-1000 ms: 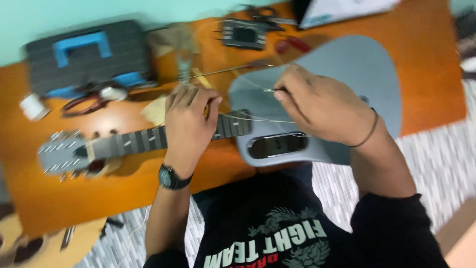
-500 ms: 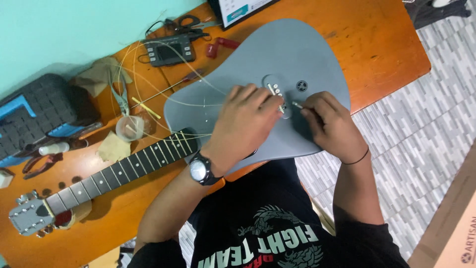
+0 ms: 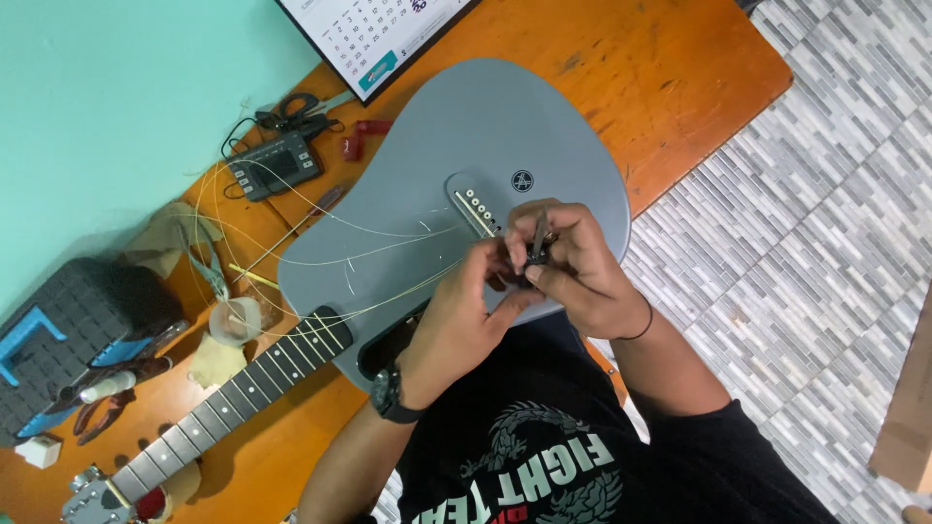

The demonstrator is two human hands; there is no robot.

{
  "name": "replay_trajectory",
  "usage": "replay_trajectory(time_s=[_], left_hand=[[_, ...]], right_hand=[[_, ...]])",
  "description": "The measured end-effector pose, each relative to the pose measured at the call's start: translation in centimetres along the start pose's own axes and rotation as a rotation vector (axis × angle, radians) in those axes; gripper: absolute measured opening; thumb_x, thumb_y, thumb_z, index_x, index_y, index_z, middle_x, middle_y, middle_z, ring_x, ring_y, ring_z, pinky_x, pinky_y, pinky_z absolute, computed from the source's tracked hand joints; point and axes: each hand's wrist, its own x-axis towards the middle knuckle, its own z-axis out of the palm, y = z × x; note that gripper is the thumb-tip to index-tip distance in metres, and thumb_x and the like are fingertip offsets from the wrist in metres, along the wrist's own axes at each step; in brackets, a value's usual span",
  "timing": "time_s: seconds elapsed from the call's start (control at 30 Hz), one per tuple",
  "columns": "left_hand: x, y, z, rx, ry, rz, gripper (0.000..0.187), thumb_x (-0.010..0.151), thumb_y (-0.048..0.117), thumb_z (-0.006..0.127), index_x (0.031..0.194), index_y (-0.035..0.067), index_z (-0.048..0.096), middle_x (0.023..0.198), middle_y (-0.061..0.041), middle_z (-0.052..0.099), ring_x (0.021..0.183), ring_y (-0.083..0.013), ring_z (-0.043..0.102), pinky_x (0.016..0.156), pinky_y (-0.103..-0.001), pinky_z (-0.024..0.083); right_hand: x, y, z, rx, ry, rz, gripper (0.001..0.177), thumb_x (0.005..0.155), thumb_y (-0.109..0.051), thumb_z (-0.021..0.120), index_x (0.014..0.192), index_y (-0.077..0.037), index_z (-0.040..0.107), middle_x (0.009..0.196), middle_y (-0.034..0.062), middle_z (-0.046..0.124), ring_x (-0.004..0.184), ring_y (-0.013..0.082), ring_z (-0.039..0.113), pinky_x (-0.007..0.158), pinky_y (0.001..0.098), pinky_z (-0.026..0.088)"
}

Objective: The person strings a grey acoustic guitar by threading new strings through the bridge and winding them onto the tuning pegs at the headstock. They use a string winder to tighten the strings and a cloth to wipe the fretboard during the process.

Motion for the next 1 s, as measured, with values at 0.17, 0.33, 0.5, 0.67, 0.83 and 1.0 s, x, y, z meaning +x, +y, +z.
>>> replay_trajectory(time_s=[0.17, 0.33, 0.5, 0.67, 0.83, 1.0], left_hand=[[-0.2, -1.7, 1.6, -0.01, 0.118, 0.043, 0.03, 0.093, 0.027, 0.077, 0.107, 0.006, 0.061, 0.093, -0.015, 0.074, 0.09, -0.0371, 0.074, 0.076, -0.044, 0.058], [0.1, -1.6, 0.8, 0.078, 0.171, 0.138, 0.033, 0.09, 0.034, 0.079, 0.1, 0.005, 0.066, 0.089, -0.017, 0.073, 0.087, -0.0395, 0.073, 0.073, -0.047, 0.058], [2.0, -3.7, -1.9, 0.399, 0.358, 0.429, 0.01, 0.099, 0.02, 0.072, 0.1, 0.011, 0.07, 0.09, -0.004, 0.07, 0.083, -0.0262, 0.07, 0.078, -0.036, 0.058], [1.8, -1.1, -1.0, 0.263, 0.144, 0.283, 0.033, 0.093, 0.03, 0.075, 0.112, 0.005, 0.064, 0.093, -0.017, 0.07, 0.085, -0.0383, 0.07, 0.073, -0.048, 0.057], [1.5, -2.0, 0.3, 0.292, 0.064, 0.242, 0.024, 0.099, 0.025, 0.067, 0.111, 0.003, 0.066, 0.089, -0.019, 0.071, 0.082, -0.0401, 0.071, 0.068, -0.047, 0.057], [1.6, -4.3, 2.4, 0.251, 0.229, 0.374, 0.018, 0.095, 0.014, 0.072, 0.107, 0.001, 0.068, 0.088, -0.02, 0.07, 0.082, -0.0391, 0.07, 0.07, -0.046, 0.057]], right_hand=[[-0.2, 1.0, 0.9, -0.052, 0.133, -0.07, 0.042, 0.1, 0.008, 0.048, 0.14, 0.004, 0.039, 0.114, 0.0203, 0.056, 0.092, 0.027, 0.061, 0.083, 0.0439, 0.054], [-0.3, 1.1, 0.8, -0.109, 0.267, -0.084, 0.016, 0.109, -0.003, 0.045, 0.123, 0.005, 0.048, 0.09, 0.0174, 0.062, 0.077, 0.0245, 0.066, 0.078, 0.0401, 0.056], [-0.8, 0.9, -0.5, -0.286, 0.253, 0.013, 0.031, 0.107, 0.001, 0.042, 0.134, 0.01, 0.055, 0.076, 0.0123, 0.055, 0.058, 0.0185, 0.055, 0.056, 0.0295, 0.05], [0.7, 1.9, 0.1, -0.16, 0.313, -0.118, 0.02, 0.109, -0.004, 0.044, 0.119, 0.01, 0.054, 0.092, 0.0163, 0.056, 0.071, 0.0229, 0.06, 0.065, 0.0345, 0.054], [0.7, 2.7, 1.4, 0.06, 0.407, -0.164, 0.02, 0.11, -0.01, 0.043, 0.113, 0.008, 0.051, 0.108, 0.0174, 0.047, 0.083, 0.0214, 0.058, 0.072, 0.0336, 0.053], [-0.1, 3.8, 1.8, 0.097, 0.516, -0.161, 0.026, 0.113, -0.021, 0.04, 0.108, 0.003, 0.048, 0.081, 0.0113, 0.049, 0.078, 0.0297, 0.065, 0.069, 0.0327, 0.056]])
